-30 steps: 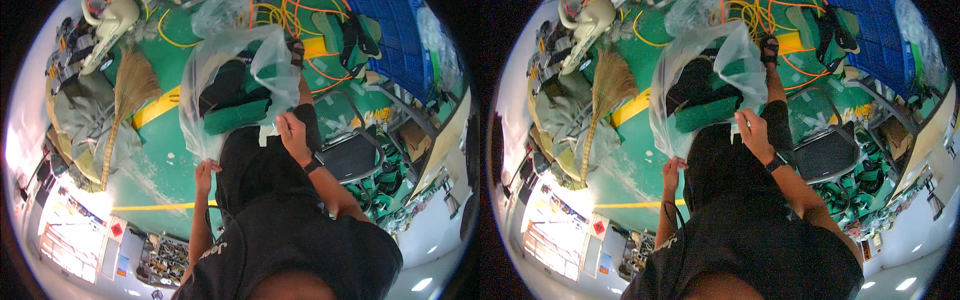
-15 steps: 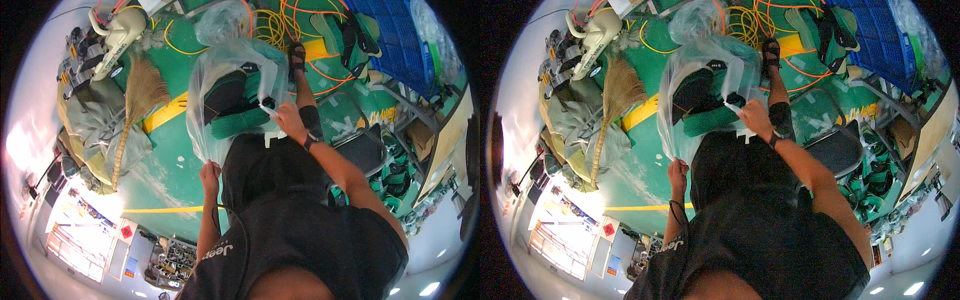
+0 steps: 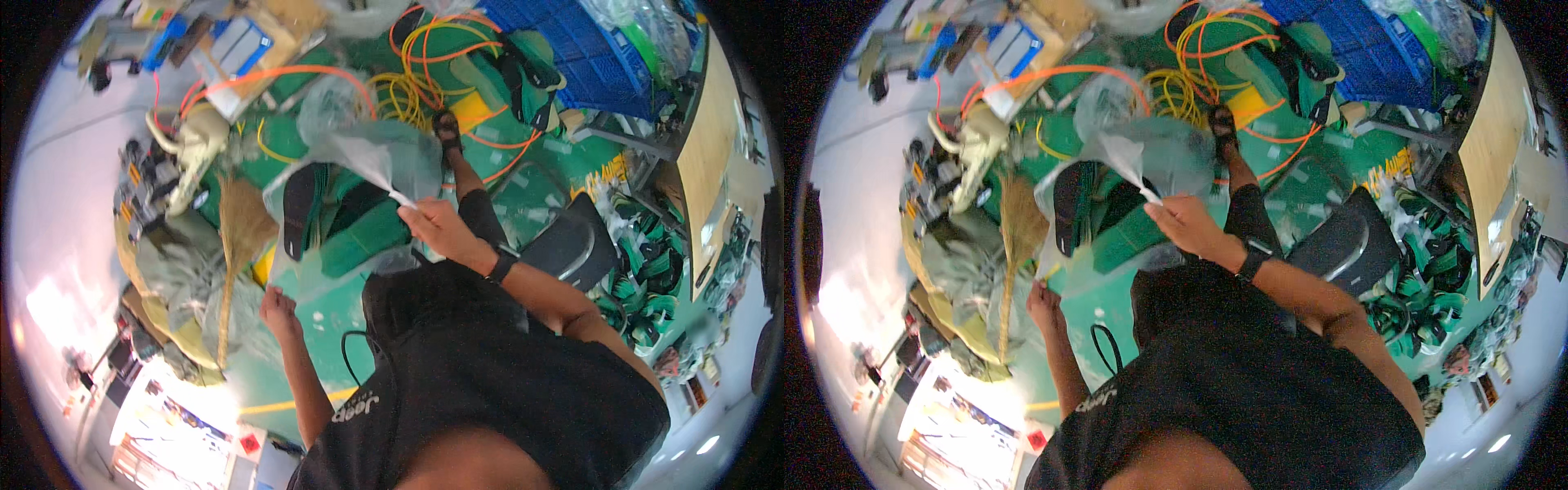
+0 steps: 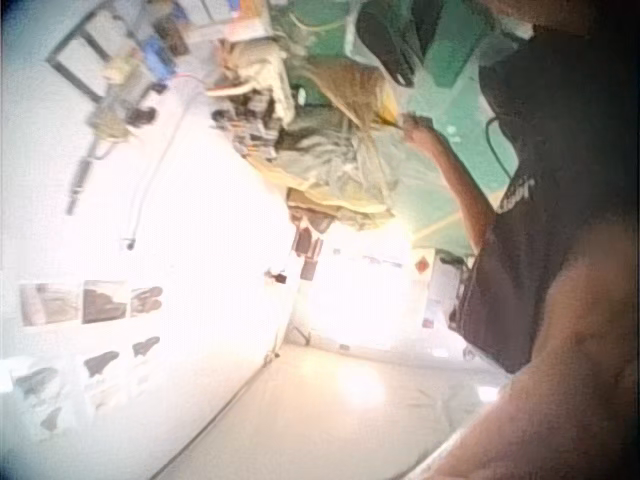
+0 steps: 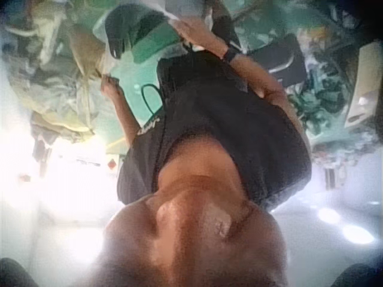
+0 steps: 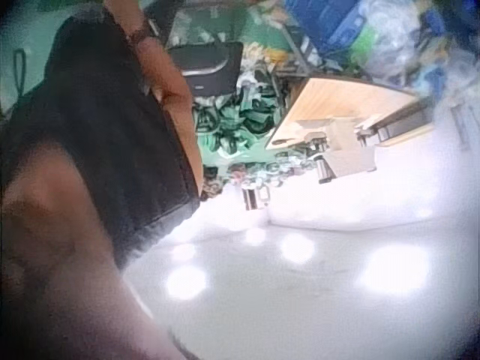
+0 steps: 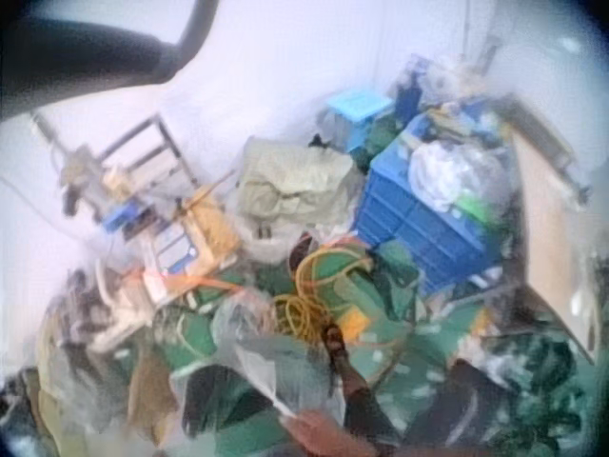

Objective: The person prepares a large plastic bag by cutting its tie with scissors and then fills the bag with shoe soles collected from piles on the floor.

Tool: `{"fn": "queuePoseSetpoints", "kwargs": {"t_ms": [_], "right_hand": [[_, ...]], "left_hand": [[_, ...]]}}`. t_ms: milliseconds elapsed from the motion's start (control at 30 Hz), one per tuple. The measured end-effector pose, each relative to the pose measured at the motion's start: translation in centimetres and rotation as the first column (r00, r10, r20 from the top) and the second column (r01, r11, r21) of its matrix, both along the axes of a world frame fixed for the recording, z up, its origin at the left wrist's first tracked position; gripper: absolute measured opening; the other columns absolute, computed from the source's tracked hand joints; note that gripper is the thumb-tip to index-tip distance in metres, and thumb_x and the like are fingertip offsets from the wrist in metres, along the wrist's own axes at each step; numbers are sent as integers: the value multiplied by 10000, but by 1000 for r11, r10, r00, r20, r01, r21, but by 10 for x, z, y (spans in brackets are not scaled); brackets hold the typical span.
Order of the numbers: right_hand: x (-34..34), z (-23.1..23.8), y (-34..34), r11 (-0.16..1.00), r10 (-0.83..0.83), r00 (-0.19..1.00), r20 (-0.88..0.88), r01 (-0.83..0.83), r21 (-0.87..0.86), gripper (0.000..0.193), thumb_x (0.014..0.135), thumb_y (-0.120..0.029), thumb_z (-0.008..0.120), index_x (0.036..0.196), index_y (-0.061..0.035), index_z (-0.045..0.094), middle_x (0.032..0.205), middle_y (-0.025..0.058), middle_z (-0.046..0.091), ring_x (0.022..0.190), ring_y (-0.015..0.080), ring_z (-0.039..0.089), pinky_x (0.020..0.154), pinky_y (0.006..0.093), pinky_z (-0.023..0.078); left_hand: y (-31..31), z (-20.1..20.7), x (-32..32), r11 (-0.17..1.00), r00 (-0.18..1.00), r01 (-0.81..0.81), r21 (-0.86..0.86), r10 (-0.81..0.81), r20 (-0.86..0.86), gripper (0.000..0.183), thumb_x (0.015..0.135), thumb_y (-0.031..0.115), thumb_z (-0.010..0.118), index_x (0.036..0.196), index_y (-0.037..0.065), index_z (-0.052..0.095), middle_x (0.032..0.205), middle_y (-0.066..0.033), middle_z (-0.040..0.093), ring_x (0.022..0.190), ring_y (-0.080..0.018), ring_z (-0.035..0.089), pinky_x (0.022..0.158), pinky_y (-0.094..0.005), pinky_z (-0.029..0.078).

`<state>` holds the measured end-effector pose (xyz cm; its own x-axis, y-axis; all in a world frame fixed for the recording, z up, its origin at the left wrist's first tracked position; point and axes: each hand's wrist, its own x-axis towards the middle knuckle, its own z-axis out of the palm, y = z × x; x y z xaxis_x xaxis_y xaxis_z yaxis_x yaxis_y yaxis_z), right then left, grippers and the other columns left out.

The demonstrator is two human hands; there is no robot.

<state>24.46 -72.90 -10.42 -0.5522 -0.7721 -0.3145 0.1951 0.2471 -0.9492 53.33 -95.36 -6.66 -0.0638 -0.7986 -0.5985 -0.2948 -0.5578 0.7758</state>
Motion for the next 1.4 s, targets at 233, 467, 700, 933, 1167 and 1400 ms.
{"fn": "queuePoseSetpoints", "kwargs": {"t_ms": [233,467,700,933,1167,1400], "right_hand": [[-100,-99,6,956,-280,958,-70,284,67,482,939,-346,462,606,-4,526,528,105,501,488,207,486,500,358,386],[-223,-348,93,691,-361,802,-476,573,441,599,843,-320,625,1181,106,374,1116,218,480,1027,315,481,848,424,417],[-303,-491,110,353,226,810,-541,450,820,998,677,-359,761,1350,121,200,1363,270,300,1275,388,290,1042,432,276],[-354,-631,85,312,509,425,-748,719,621,1096,567,-390,790,1395,17,199,1419,216,265,1318,366,255,1057,447,259],[-369,-587,98,476,244,724,-646,491,729,1106,521,-310,813,1393,3,210,1317,233,361,1194,392,373,996,471,307],[-319,-597,118,601,302,655,-693,433,672,1051,554,-315,815,1379,-14,239,1198,235,417,1123,414,407,897,500,366]], "left_hand": [[4,-74,-48,987,972,160,34,-163,170,211,901,139,531,735,16,570,519,53,370,409,-41,308,394,-220,258],[17,-110,-99,931,920,187,313,-278,277,170,869,126,557,734,34,514,515,30,379,420,-58,337,414,-219,275],[14,-155,-104,840,810,175,513,-419,409,155,897,127,525,812,-1,540,533,-16,439,438,-101,398,429,-243,337],[5,-168,-64,899,834,-65,434,-190,519,218,919,188,480,1004,-1,548,844,-117,607,658,-203,591,568,-295,498],[0,-221,-48,787,624,412,459,-611,487,243,916,236,518,941,0,570,815,-57,596,682,-127,540,599,-258,445],[24,-275,-128,897,722,280,343,-432,541,255,897,229,574,726,49,518,678,9,509,597,-66,398,530,-253,321]]}}
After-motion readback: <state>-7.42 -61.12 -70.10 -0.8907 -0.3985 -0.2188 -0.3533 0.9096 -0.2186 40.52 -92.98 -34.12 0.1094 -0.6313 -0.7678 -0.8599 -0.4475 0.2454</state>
